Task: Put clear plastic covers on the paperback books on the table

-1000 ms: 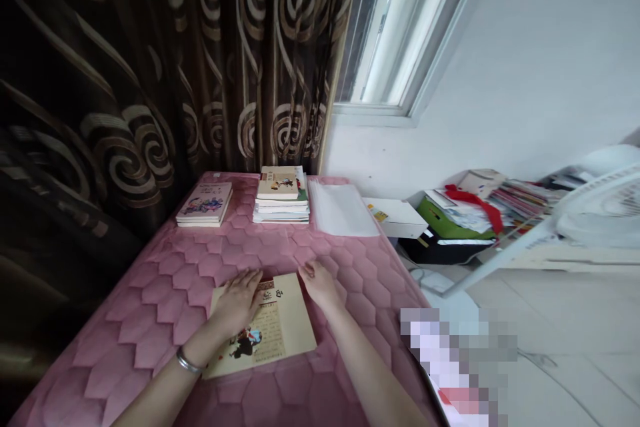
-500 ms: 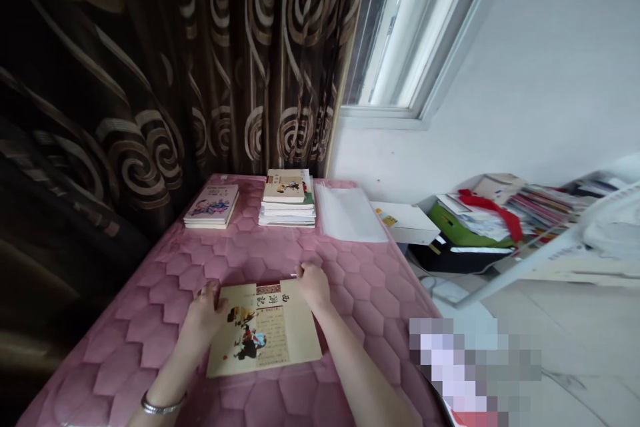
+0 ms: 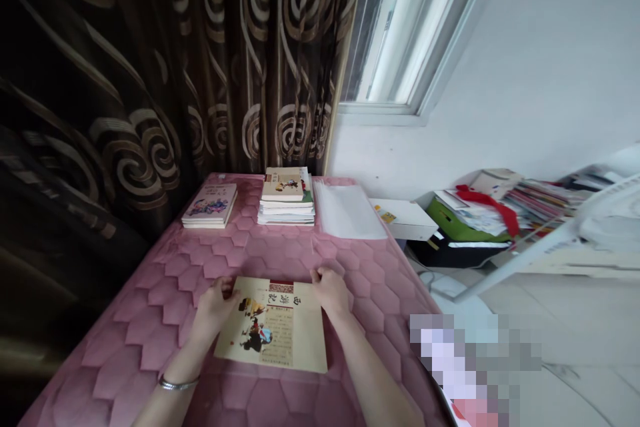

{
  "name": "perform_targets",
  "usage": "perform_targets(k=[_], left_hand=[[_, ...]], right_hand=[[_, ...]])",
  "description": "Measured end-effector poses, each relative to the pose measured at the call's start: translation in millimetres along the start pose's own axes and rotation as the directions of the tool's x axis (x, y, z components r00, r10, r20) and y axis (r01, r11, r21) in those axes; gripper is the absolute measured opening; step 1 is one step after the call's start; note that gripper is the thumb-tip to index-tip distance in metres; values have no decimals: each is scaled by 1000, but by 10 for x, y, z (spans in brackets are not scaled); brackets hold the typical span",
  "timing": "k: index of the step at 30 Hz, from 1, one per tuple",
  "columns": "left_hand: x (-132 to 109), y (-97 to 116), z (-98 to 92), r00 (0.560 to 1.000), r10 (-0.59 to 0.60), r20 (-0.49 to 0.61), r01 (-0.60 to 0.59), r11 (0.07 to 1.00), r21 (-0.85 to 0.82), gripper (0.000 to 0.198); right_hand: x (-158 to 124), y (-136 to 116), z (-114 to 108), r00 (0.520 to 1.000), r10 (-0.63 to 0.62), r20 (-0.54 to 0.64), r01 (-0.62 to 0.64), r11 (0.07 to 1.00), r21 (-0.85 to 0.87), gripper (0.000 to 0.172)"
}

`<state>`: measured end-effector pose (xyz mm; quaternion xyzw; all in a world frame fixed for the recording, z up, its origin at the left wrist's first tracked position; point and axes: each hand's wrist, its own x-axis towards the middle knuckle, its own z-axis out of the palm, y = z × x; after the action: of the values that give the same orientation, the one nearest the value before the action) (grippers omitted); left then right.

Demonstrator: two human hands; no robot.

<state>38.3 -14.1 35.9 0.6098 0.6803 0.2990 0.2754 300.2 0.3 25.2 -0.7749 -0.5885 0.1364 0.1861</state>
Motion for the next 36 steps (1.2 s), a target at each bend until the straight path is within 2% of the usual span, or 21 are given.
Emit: perform_targets(k=[3,6,9,13,16,21,26,29,32,34,36], left_hand=[[-51,-66,-47,999,-28,27,28,1000,-5,20],[-138,-147,-88,1000,-21,16,20,999,30,23],[-231,-227,-69,998,55,-38,-51,994,98,26],[-328,-281,12,982,172,-82,-162,980,115,25],[-370,-291,46,972,203,-122,-194,978,81,25],[-385,-295,34,977,187,-100,-188,982,6,22],[-372,-338,70,993,80,-86,-80,997,-4,18],[-355,-358,92,995,82,-64,-85,996,-41,18],[-326,-327,55,995,98,-29,-98,995,-21,15],[-293,-276,-6,998,64,17,-64,998,4,15],[-235,-213,-75,997,31,64,-32,999,22,19]], right_hand=[[-11,18,-15,1000,24,7,-24,1000,13,31],[-66,82,-8,996,-3,-89,10,997,71,29],[-209,169,20,985,-53,-162,81,982,170,32],[-453,211,87,988,-66,-138,101,959,266,38],[-552,188,138,992,-29,-126,69,943,326,42],[-569,169,202,988,4,-154,54,927,372,45],[-581,168,251,983,-17,-180,87,917,388,43],[-580,163,257,983,-23,-185,94,917,388,41],[-566,156,217,986,-21,-166,83,925,371,39],[-580,130,143,985,-39,-168,91,944,316,37],[-649,62,27,972,-129,-194,173,957,233,36]])
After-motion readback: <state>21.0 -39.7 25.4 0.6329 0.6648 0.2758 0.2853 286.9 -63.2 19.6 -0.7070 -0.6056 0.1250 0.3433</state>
